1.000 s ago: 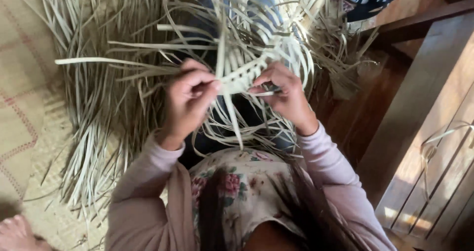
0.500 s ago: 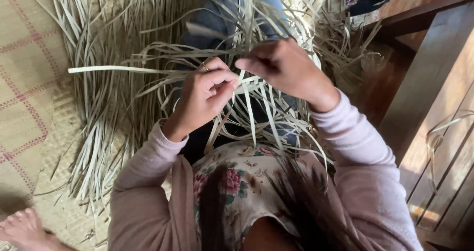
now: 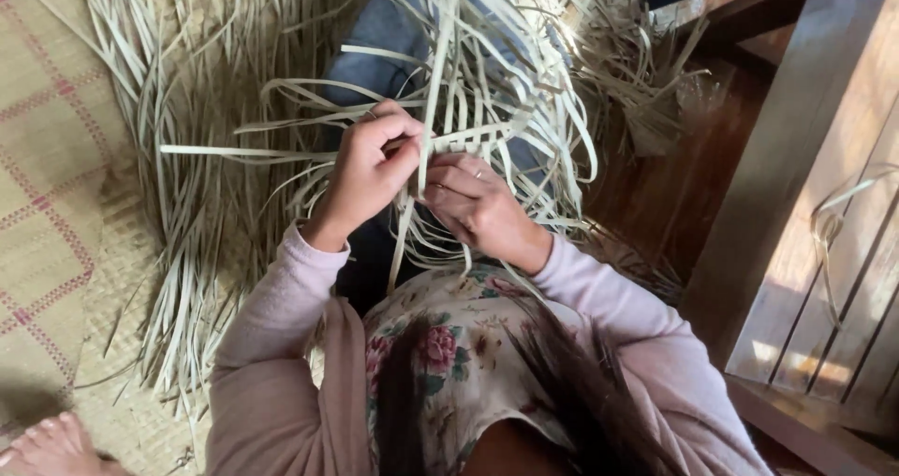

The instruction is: Weaving long, thin strips of dried plant material into a structured pattern to create a handcrafted item.

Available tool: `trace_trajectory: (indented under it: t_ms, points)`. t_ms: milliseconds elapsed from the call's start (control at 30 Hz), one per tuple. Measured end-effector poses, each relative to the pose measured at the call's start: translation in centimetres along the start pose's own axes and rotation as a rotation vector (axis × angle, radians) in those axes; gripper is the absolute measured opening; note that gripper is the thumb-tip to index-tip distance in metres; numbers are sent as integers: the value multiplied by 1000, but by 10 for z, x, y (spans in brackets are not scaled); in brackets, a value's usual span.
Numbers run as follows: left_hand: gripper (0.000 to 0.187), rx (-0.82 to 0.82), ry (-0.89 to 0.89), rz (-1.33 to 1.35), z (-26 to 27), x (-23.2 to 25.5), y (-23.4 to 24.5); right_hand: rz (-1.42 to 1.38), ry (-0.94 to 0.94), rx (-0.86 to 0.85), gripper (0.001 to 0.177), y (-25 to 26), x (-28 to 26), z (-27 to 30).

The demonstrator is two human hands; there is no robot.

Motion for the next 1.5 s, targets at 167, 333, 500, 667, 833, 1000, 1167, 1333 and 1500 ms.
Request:
trace_trajectory:
  t_ms: [167,333,500,667,833,1000,1167,1333,1500]
  points:
    - [5,-68,85,231,3,-15,-5,107,88,87,16,-7,12,18]
    - [8,32,67,97,6,-22,3,7,42,90,13,-3,9,9]
    - [5,88,72,128,5,-24,4,-576,-237,43,7,16,12,1]
    - [3,113,-2,103,3,-1,3,-827,-357,321,11,74,31,-6]
    - [4,66,-66,58,2,20,-2,-134,-419,-77,18,31,17,-14]
    - [8,79,-33,87,7,14,-4,-27,-457,-186,19,6,32,10]
    - [12,32,-28,181,9,-1,-7,-592,-649,-113,12,-2,43,19]
    - [6,-57,-73,94,10,24,-15,-1121,-874,62,11,-1,65,26]
    - [8,8,-147,-97,9,37,-20,-992,-755,138,16,48,67,-10]
Point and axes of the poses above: each hand's wrist, its own z-axis away from the middle knuckle, its own y-axis out of the back of the hand, x = y × z, the point moved 10 cm from there along -z, towards the middle knuckle, and after that the axes turned 8 degrees about z, right-handed, at the moved point
